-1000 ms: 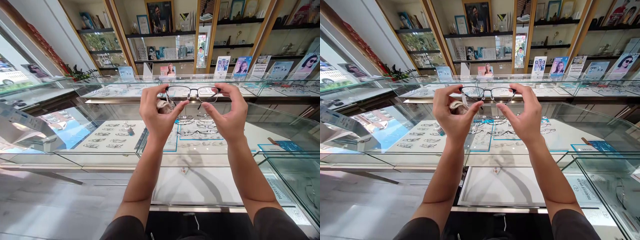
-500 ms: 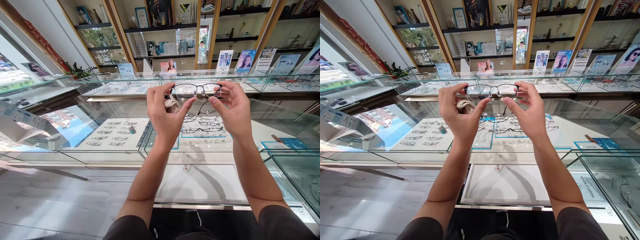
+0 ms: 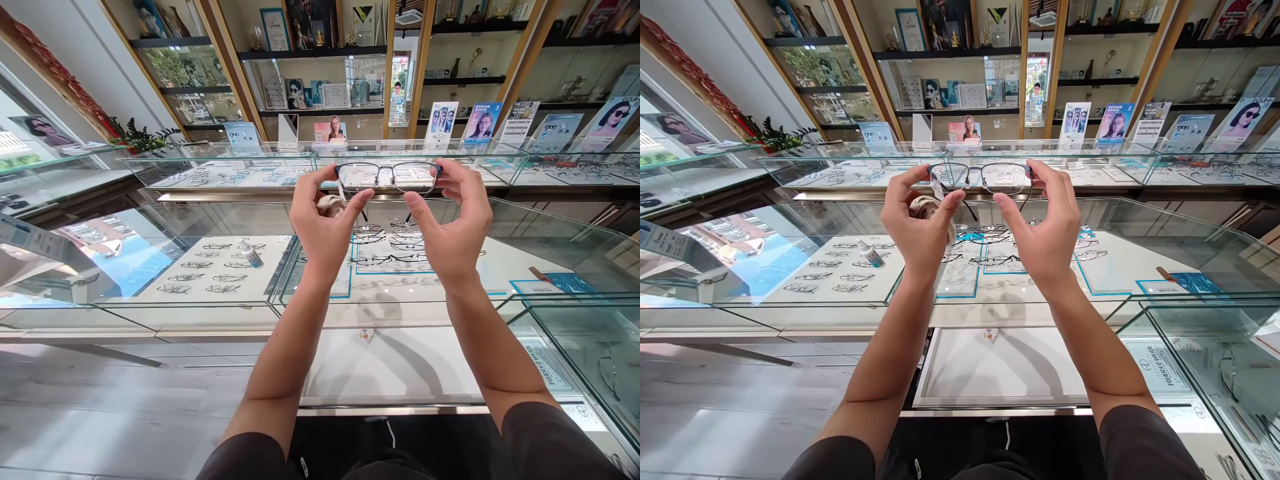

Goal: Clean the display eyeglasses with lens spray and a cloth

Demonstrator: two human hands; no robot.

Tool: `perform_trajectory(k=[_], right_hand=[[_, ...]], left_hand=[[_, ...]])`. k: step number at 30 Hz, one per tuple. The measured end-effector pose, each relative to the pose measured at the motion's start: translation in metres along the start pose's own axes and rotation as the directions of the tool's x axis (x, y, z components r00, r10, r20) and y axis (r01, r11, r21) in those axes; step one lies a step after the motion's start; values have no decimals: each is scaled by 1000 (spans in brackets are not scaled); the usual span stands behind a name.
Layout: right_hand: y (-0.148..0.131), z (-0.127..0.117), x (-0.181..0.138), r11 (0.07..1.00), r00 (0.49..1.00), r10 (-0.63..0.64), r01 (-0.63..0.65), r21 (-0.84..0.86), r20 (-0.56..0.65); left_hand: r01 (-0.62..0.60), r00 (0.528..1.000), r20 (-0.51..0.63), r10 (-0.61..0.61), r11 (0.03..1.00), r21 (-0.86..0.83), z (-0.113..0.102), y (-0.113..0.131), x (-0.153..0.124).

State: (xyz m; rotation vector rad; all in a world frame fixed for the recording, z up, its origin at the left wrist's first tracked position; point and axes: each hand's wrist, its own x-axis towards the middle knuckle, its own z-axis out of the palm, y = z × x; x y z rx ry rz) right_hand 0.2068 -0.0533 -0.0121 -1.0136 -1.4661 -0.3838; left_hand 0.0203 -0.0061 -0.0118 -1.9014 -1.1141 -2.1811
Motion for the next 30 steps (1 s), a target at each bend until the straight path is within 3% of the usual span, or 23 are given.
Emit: perform_trajectory(k=[9, 18, 24, 30], right_hand=[[1, 4, 0, 998, 1000, -2, 0, 56, 28], [29, 32, -3, 989, 998, -39, 32, 141, 44], [27, 30, -5, 986, 998, -59, 62, 156, -25], [22, 34, -11, 995, 994, -70, 75, 67, -79]], left_hand=[[-11, 999, -35, 10, 999, -37, 6, -20, 0], [-209, 950, -206, 234, 968, 138, 19, -41, -12], [-167, 965, -197, 172, 985, 40, 24, -38, -13], [-63, 994, -93, 59, 997, -42, 27, -55, -10]])
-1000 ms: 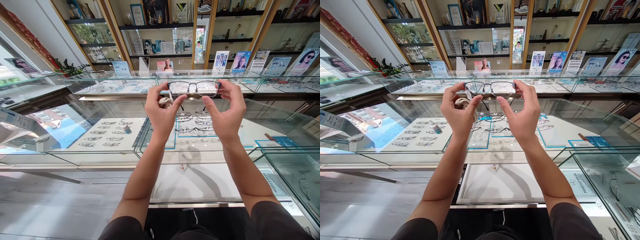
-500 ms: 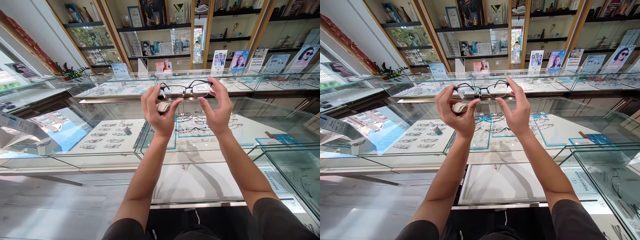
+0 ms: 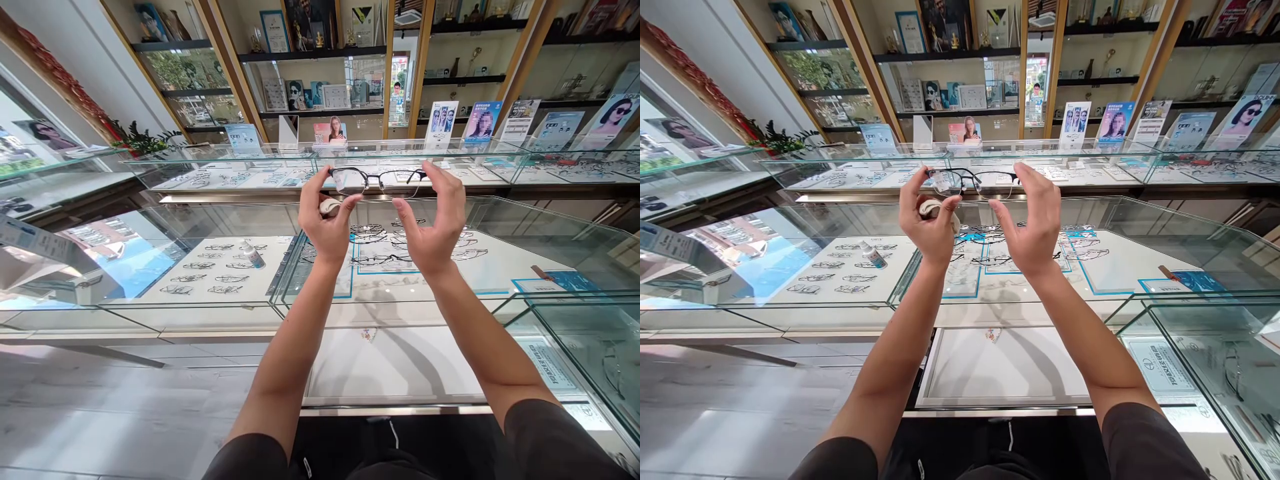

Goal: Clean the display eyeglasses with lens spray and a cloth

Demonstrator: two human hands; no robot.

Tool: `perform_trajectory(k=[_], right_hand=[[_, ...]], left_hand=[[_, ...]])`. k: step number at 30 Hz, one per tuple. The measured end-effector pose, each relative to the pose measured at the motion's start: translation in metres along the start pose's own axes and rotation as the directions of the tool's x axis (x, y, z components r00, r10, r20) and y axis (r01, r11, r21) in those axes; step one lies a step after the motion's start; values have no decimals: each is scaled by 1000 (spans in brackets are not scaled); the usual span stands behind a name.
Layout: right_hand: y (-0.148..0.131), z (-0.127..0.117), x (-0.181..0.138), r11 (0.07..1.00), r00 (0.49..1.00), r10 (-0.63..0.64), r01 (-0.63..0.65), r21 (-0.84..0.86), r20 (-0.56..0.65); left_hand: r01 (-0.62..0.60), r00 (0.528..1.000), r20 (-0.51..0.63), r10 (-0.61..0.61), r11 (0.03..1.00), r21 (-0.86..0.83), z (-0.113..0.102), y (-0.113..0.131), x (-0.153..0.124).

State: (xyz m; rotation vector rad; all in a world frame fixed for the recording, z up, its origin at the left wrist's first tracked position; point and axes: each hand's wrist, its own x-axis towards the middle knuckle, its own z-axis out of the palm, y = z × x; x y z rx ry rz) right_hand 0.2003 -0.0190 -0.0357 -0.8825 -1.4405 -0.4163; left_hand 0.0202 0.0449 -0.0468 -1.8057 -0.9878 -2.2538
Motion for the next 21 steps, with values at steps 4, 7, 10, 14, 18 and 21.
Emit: perform_trajectory(k=[4, 7, 10, 14, 18, 21], right_hand=[[-2, 5, -2, 997, 1000, -12, 13, -76, 21], [-4, 7, -3, 994, 999, -16, 19, -110, 27], [-7, 6, -3, 995, 1000, -17, 19, -94, 25], [-12, 3, -2, 998, 998, 51, -50, -48, 27], [-5, 0, 2, 984, 984, 176, -176, -3, 25], [6, 0, 2, 972, 971, 234, -235, 17, 47]], left_hand=[[21, 999, 31, -22, 999, 25, 3, -12, -2], [30, 998, 49, -31, 999, 15, 7, -16, -3], [43, 996, 73, -42, 999, -2, 10, -16, -2], [86, 986, 148, -77, 994, -59, 9, -13, 1], [223, 944, 258, -205, 974, -44, 3, -4, 4], [266, 927, 268, -263, 964, 26, -2, 4, 4]])
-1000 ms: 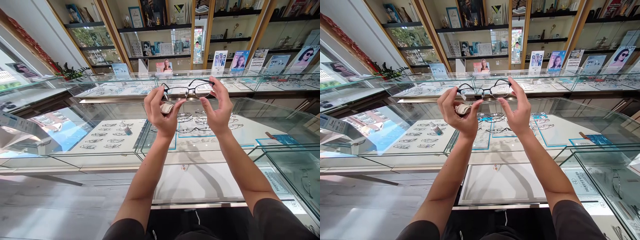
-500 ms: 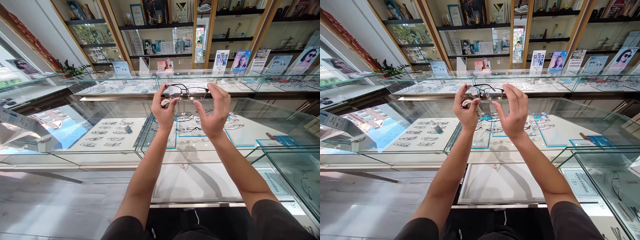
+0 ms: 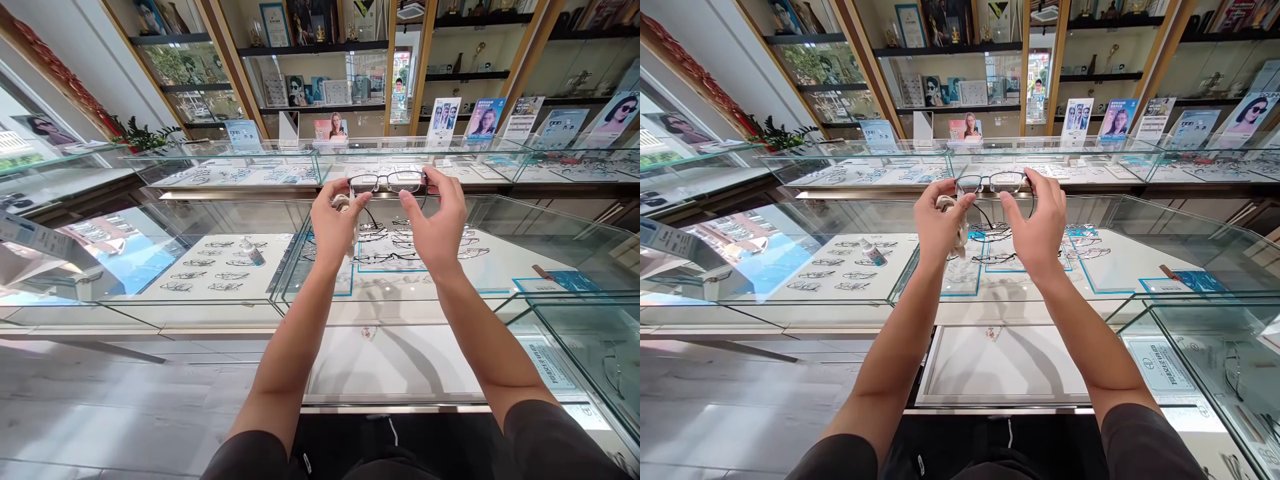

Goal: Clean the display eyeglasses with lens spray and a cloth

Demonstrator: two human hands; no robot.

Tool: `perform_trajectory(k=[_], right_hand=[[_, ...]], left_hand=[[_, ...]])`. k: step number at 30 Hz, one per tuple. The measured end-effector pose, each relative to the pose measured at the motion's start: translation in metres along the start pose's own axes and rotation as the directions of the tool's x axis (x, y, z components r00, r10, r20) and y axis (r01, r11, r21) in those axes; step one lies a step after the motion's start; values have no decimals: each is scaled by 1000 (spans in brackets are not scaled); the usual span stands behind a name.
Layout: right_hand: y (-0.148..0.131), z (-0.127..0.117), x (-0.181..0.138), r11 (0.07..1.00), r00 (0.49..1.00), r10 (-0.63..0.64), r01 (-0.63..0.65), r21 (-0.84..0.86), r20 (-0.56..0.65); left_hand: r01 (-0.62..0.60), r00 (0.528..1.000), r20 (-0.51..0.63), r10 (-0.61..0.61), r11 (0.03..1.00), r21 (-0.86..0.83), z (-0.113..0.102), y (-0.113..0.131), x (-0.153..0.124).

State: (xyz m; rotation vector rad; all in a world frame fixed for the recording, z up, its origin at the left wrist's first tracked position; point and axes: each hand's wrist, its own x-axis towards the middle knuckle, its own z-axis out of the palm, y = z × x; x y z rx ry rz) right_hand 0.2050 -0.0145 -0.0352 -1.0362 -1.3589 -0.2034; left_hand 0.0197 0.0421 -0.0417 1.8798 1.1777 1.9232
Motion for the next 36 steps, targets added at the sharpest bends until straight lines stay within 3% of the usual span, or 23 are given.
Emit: perform_trajectory(k=[5, 12, 19, 28, 36], right_hand=[[12, 2, 2, 998, 997, 54, -56, 30, 56], [19, 6, 5, 936, 947, 240, -284, 207, 214], [19, 9, 1, 968, 987, 96, -123, 220, 133], [3, 2, 0, 996, 999, -10, 7, 92, 41], [0, 9, -6, 992, 995, -102, 100, 79, 22]], left_hand=[[-19, 999, -46, 20, 999, 36, -4, 14, -6], [-96, 982, -153, 111, 990, 101, -4, 30, -12], [-190, 954, -204, 218, 970, 149, -2, 24, -11], [-102, 992, -81, 100, 995, -22, -5, 22, -6], [-112, 978, -183, 99, 992, -60, 2, 9, -7]])
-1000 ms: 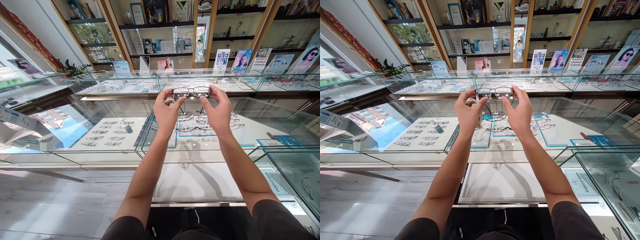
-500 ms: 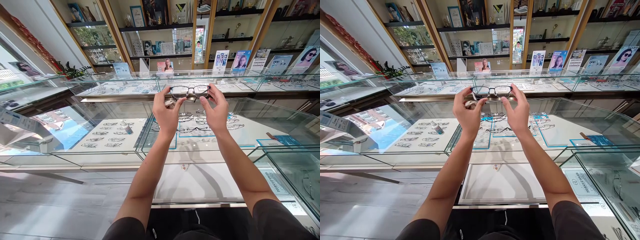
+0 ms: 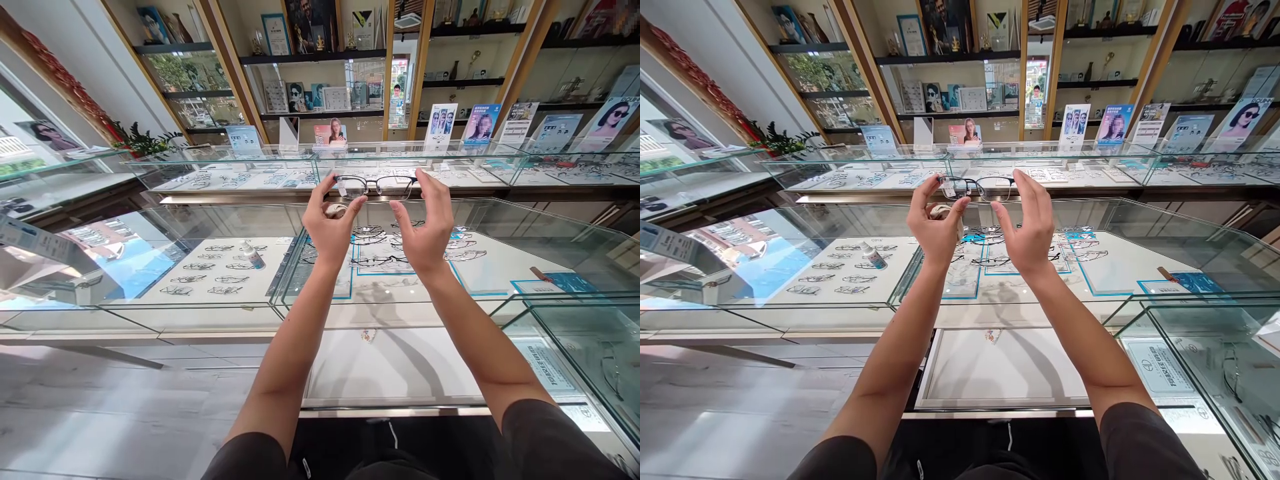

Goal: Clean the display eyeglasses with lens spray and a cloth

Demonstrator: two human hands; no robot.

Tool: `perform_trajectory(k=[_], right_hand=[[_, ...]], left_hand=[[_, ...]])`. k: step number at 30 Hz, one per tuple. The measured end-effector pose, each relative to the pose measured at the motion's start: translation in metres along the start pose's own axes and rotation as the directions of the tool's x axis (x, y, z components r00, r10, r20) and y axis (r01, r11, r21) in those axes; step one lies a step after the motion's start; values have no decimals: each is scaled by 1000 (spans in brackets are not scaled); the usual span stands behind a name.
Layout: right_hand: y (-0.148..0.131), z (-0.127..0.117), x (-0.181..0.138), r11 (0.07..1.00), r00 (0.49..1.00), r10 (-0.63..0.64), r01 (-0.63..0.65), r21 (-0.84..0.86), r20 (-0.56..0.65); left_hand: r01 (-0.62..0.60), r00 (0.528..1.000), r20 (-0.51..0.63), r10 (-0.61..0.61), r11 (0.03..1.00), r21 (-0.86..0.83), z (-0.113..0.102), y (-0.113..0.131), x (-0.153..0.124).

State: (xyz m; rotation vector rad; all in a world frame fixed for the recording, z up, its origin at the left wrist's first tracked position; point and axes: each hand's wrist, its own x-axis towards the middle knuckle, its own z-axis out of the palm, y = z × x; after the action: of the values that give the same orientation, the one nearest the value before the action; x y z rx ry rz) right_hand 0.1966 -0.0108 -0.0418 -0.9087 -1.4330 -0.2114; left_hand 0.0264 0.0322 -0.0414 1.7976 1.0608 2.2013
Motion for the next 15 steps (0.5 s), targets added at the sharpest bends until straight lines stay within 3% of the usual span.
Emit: perform_trajectory(k=[6, 11, 15], right_hand=[[5, 1, 1, 998, 999, 8, -5, 65, -43], [9, -3, 8, 909, 974, 225, -197, 367, -34], [15, -5, 12, 840, 937, 349, -317, 440, 9]], left_hand=[[-103, 991, -70, 111, 989, 108, 1, -7, -2], [-269, 951, -74, 301, 920, 284, -1, -17, -3], [-334, 922, -80, 379, 884, 328, -1, -15, -3]])
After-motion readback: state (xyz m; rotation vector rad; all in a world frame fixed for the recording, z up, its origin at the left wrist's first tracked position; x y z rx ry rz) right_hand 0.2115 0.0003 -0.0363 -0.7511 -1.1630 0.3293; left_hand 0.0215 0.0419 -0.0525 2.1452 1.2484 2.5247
